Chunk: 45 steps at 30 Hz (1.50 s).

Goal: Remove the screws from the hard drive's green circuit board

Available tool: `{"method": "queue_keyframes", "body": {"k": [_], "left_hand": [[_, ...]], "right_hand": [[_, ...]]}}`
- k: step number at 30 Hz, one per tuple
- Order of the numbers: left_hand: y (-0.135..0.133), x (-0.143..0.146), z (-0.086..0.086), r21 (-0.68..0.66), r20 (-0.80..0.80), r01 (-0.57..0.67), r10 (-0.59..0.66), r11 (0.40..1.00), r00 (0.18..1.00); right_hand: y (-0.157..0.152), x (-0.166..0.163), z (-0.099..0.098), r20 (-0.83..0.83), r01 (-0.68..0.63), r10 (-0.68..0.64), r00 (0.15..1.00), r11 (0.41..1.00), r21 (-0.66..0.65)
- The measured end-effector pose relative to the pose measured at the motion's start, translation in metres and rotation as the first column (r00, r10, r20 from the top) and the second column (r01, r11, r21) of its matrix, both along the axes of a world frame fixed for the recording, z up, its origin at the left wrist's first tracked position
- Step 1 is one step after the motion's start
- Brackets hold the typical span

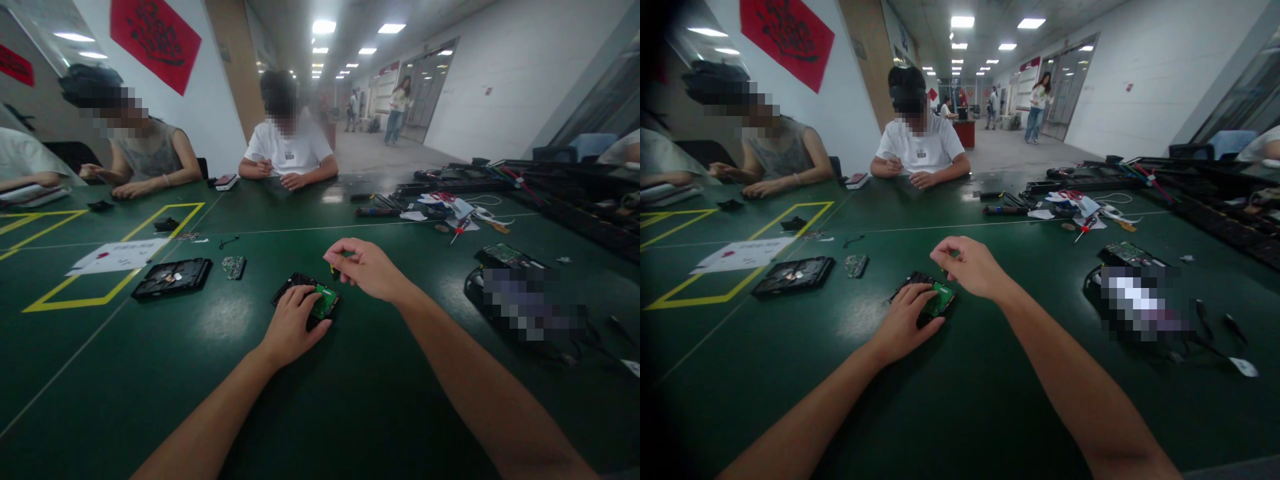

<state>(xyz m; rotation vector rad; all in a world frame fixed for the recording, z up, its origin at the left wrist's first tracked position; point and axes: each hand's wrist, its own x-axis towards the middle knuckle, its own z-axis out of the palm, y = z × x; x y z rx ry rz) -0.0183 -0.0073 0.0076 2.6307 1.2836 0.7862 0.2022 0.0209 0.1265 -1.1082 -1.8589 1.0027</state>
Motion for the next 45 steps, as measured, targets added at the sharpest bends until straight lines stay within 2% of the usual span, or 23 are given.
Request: {"method": "queue_keyframes", "body": {"k": [5, 12, 16, 21, 26, 29, 45], "left_hand": [[-0.002, 0.0, 0.004, -0.009, 0.0, -0.001, 0.001, 1.0, 1.0], [0.0, -0.001, 0.001, -0.015, 0.012, 0.001, -0.001, 1.0, 1.0], [0.0, -0.001, 0.001, -0.017, 0.029, 0.005, -0.004, 1.0, 1.0], [-0.001, -0.001, 0.002, -0.019, 0.033, 0.001, 0.0, 1.0, 0.999], [0.0, -0.002, 0.001, -0.027, 0.028, 0.006, -0.005, 1.0, 1.0], [-0.001, -0.002, 0.002, -0.033, 0.01, 0.006, -0.005, 0.999, 1.0], [0.001, 0.013, 0.005, 0.0, -0.136, -0.045, 0.044, 0.999, 0.99]], "right_hand": [[0.001, -0.003, -0.001, -0.094, 0.036, -0.043, 0.995, 0.997, -0.072], [0.003, -0.001, 0.002, -0.004, 0.039, -0.039, 0.999, 0.999, -0.038], [0.008, 0.0, -0.004, -0.048, 0.04, -0.042, 0.998, 0.998, -0.048], [0.009, 0.0, -0.009, 0.012, 0.101, -0.101, 0.995, 0.995, 0.01], [0.008, 0.002, -0.005, 0.036, 0.175, -0.179, 0.983, 0.98, 0.096], [0.008, 0.003, -0.003, 0.038, 0.174, -0.18, 0.983, 0.977, 0.123], [0.013, 0.003, -0.007, 0.047, 0.189, -0.196, 0.979, 0.974, 0.128]]}}
